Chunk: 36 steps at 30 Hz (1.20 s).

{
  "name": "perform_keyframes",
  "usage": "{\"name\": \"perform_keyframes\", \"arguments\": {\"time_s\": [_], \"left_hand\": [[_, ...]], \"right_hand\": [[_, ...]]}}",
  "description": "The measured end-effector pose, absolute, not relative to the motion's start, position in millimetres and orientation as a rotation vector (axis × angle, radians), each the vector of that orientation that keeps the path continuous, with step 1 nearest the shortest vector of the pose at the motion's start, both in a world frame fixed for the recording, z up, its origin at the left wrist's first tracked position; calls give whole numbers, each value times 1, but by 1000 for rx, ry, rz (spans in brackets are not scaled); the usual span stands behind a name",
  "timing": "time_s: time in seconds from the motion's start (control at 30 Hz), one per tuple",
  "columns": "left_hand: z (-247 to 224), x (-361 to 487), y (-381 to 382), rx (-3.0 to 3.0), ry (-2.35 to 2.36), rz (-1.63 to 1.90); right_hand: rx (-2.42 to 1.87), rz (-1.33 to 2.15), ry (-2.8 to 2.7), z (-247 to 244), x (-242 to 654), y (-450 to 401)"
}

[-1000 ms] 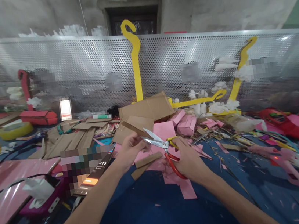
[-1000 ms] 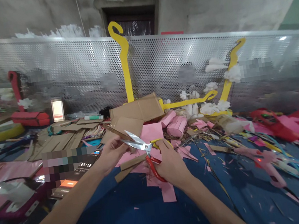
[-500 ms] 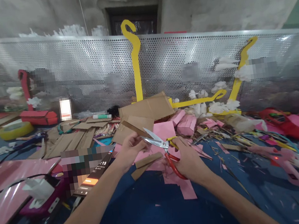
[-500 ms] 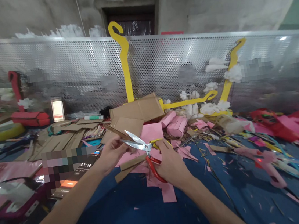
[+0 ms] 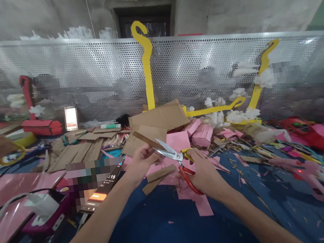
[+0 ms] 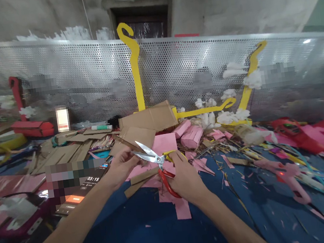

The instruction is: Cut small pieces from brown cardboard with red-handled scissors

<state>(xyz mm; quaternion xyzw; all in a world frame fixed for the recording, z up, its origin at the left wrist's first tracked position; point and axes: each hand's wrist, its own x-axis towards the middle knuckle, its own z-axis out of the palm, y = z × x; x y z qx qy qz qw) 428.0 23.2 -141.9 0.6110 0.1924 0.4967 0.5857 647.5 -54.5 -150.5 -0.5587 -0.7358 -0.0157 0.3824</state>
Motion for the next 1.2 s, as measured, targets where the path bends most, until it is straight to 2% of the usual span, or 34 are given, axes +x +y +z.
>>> {"name": "perform_keyframes", "arguments": {"time_s": [0.77, 1.2], "left_hand": [[-141, 428, 21, 1444, 400, 1152], [-137, 426, 21, 1463, 404, 1146]], "right_hand": [[-1467, 130, -1864, -141, 644, -60], [-1503, 87, -1868, -137, 645, -60]]}}
